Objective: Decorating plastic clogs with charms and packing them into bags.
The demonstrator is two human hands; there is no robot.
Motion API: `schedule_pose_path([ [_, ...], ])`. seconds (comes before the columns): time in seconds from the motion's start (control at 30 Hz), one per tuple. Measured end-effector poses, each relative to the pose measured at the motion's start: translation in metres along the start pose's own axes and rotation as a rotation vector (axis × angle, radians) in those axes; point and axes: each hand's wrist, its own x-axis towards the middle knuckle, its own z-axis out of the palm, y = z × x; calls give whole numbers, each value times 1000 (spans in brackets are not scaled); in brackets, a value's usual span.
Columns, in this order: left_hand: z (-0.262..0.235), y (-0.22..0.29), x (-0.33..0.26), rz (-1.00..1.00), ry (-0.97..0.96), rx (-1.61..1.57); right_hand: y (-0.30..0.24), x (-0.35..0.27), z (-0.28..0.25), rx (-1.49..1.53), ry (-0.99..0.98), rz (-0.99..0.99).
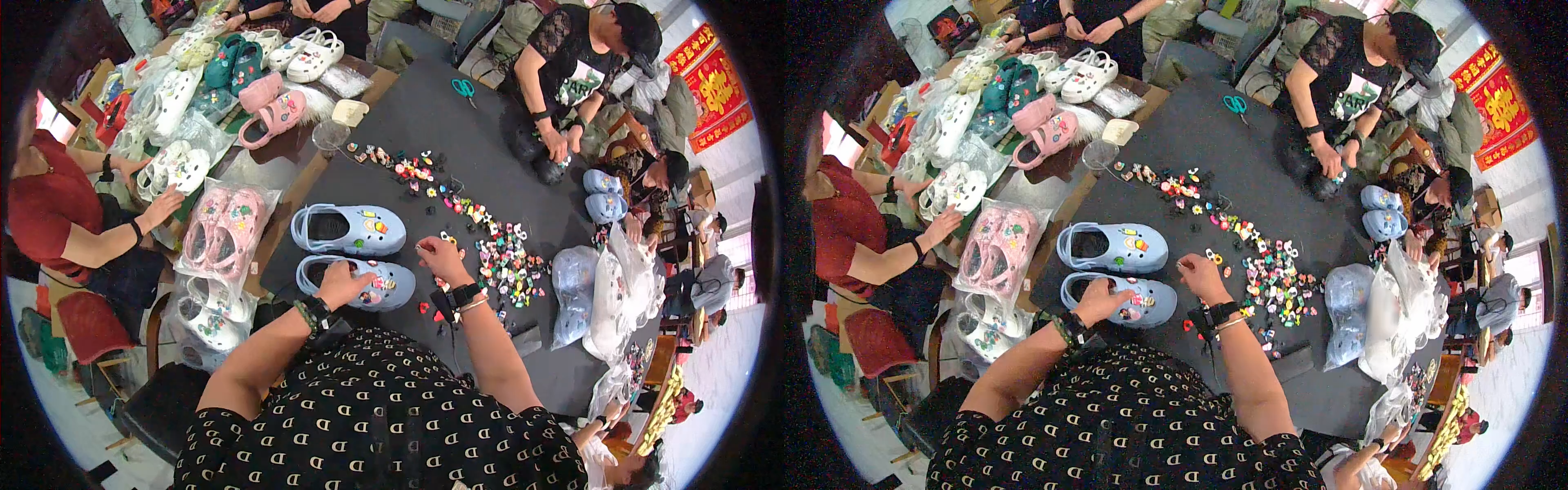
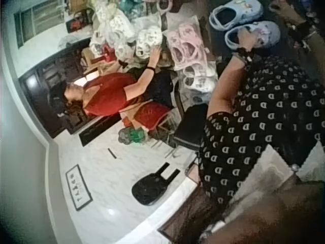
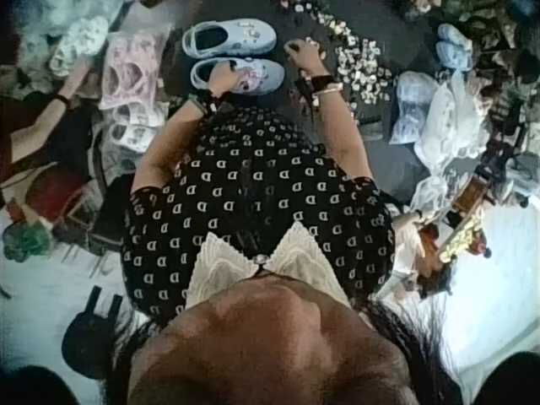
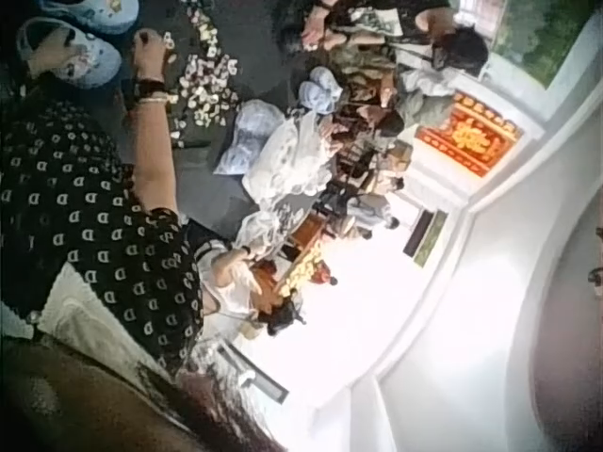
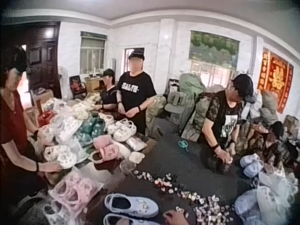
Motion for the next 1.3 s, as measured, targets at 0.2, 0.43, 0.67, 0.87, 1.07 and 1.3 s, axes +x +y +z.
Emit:
schedule_pose_path([
  [0.2, -11, 17, -1, -25, -92, 4, -28, -37, 1, 85, -151, -205],
  [0.43, 3, 8, -5, -39, -35, 20, -38, -39, 29, -48, -89, -182],
  [0.67, 15, -4, -3, 64, 83, 110, -29, -25, 33, -276, -130, -196],
  [0.87, 7, 8, -6, 6, -14, 99, -25, -11, 34, -471, -148, -105],
  [1.07, 11, 2, -5, 63, 51, 97, -31, 2, 31, -197, -351, 57],
  [1.3, 2, 13, -5, -16, -58, 101, -22, -2, 30, -160, -362, 5],
])
